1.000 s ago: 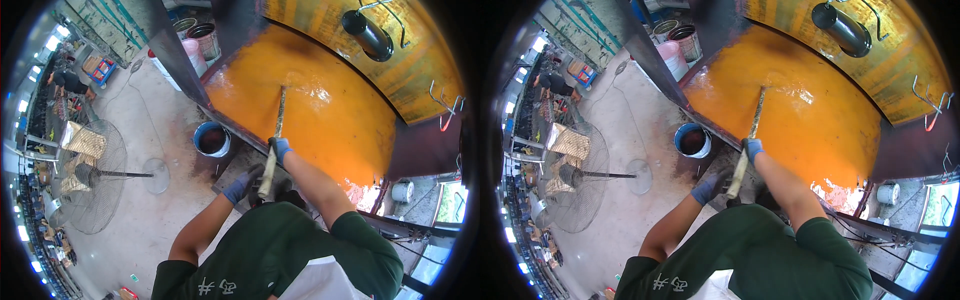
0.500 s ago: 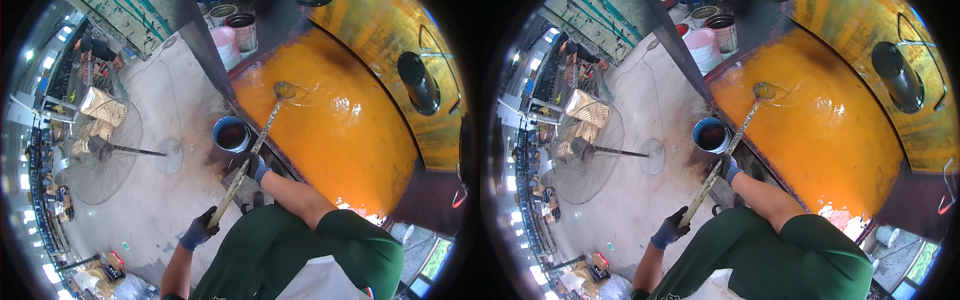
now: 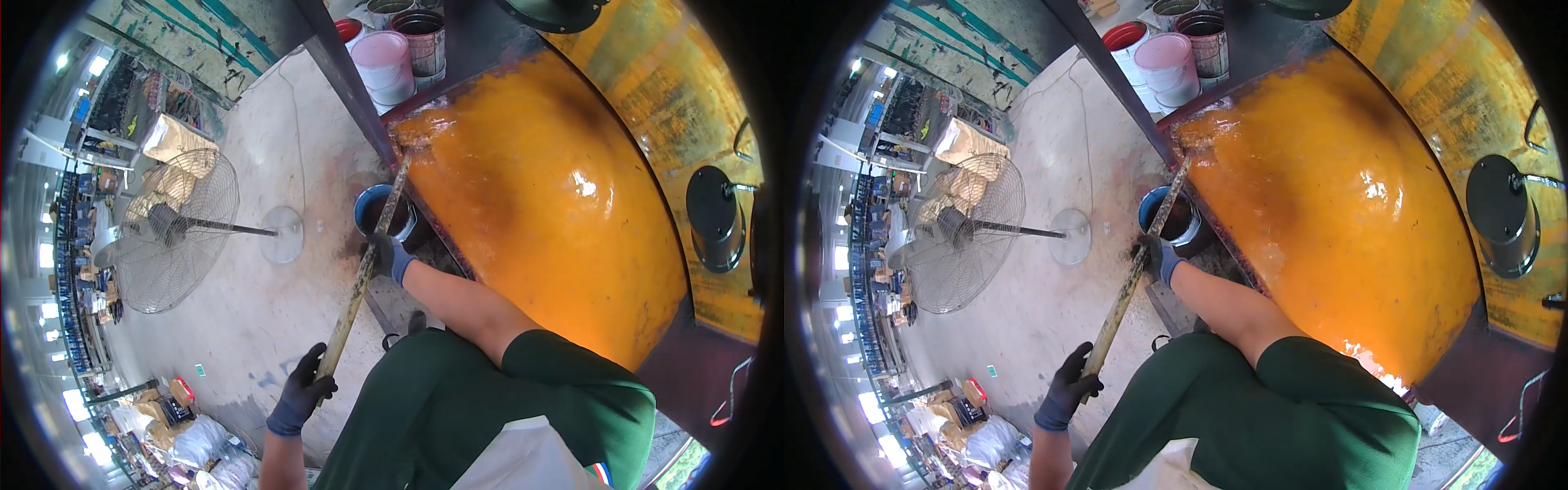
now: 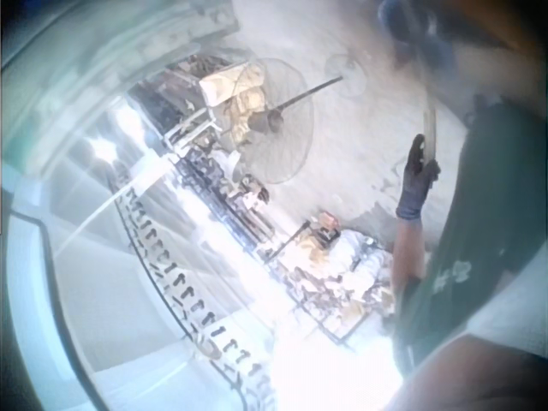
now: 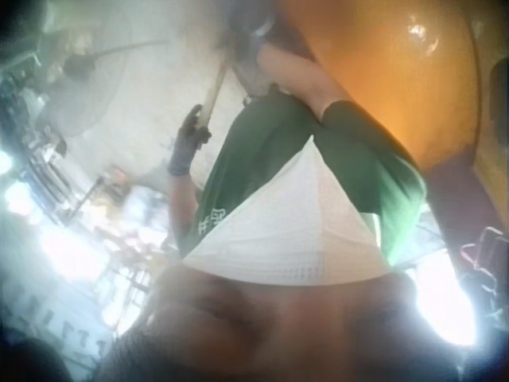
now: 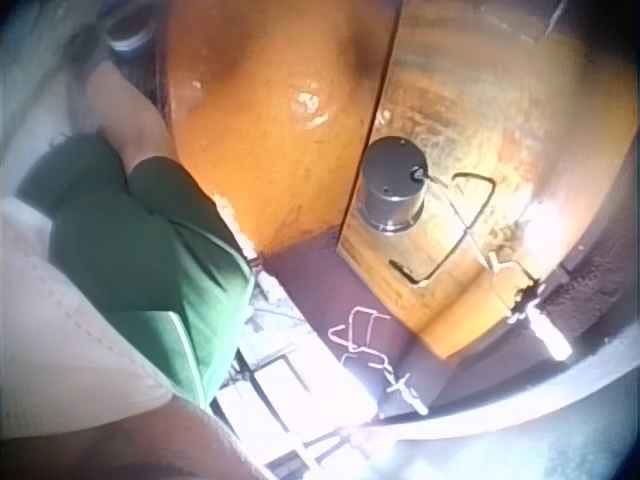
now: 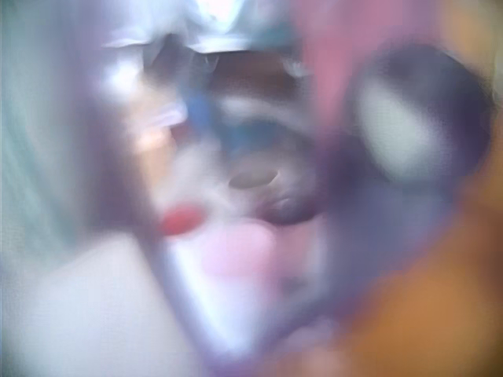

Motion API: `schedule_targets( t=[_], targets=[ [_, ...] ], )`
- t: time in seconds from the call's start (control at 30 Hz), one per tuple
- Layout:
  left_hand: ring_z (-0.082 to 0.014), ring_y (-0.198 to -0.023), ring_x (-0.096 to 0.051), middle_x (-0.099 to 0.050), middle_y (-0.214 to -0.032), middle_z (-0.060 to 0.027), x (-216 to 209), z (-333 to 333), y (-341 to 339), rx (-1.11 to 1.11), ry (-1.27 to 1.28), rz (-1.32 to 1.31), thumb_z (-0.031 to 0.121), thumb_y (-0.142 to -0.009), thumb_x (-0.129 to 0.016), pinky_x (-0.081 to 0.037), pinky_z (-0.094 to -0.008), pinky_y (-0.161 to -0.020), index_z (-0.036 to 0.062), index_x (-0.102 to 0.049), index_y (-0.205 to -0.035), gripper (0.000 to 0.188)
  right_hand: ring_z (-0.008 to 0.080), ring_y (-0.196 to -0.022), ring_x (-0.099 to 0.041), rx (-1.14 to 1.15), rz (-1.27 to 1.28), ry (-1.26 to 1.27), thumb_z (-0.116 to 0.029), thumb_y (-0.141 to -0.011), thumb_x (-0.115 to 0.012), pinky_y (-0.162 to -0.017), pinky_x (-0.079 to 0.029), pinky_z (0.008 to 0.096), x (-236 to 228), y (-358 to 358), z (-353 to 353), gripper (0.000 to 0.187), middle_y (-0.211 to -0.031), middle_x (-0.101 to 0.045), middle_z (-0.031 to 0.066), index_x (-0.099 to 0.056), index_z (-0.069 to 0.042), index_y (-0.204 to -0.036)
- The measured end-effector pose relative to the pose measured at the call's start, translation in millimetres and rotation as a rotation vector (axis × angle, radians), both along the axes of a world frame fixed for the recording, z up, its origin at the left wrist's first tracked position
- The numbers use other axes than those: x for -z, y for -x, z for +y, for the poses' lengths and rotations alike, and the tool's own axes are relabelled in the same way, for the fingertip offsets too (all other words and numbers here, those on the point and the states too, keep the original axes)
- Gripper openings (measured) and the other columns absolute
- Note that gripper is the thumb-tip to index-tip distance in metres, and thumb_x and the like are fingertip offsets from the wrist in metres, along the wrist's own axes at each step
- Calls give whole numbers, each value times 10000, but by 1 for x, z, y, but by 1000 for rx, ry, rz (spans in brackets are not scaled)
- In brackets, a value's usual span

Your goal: The person cleans a paint booth surface using a scraper tool on a long pole, dipping it into a bucket of solvent and wiping the orange-stained surface multiple times.

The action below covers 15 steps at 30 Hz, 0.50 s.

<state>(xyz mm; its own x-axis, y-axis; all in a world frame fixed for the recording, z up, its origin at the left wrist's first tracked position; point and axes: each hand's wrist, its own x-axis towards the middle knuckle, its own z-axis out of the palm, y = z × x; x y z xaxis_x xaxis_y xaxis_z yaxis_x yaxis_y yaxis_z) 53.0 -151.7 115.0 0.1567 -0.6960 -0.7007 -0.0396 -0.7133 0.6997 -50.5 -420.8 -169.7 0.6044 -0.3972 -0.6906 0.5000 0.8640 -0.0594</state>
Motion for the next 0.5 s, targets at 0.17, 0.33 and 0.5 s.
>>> schedule_targets(
  t=[0.17, 0.33, 0.5],
  targets=[
    [-129, -755, -592, -579, -983, -88, 5, -43, 25, 66, 140, -172, 24, -819, -619, -486, -260, -644, 47, -427, -1379, 592, 301, -663, -580, 78, -88, 52, -177, -792, -596, -621, -510, 428, -8, 11, -39, 126, -692, -571, 149, -572, -63, -746],
    [-89, -637, -535, -583, -821, -51, 16, -78, 44, 142, 184, -282, 11, -782, -621, -459, -251, -586, 25, -491, -1323, 556, 280, -508, -551, 242, -206, 95, -236, -805, -561, -540, -488, 420, 25, 18, -80, 202, -576, -558, 97, -540, -100, -657],
    [-105, -643, -553, -594, -817, -72, 39, -113, 52, 241, 315, -374, 24, -784, -616, -474, -265, -605, 25, -528, -1285, 509, 269, -501, -564, 275, -246, 85, -238, -805, -574, -541, -500, 438, 25, 49, -119, 203, -583, -562, 75, -520, -128, -643]
  ],
)
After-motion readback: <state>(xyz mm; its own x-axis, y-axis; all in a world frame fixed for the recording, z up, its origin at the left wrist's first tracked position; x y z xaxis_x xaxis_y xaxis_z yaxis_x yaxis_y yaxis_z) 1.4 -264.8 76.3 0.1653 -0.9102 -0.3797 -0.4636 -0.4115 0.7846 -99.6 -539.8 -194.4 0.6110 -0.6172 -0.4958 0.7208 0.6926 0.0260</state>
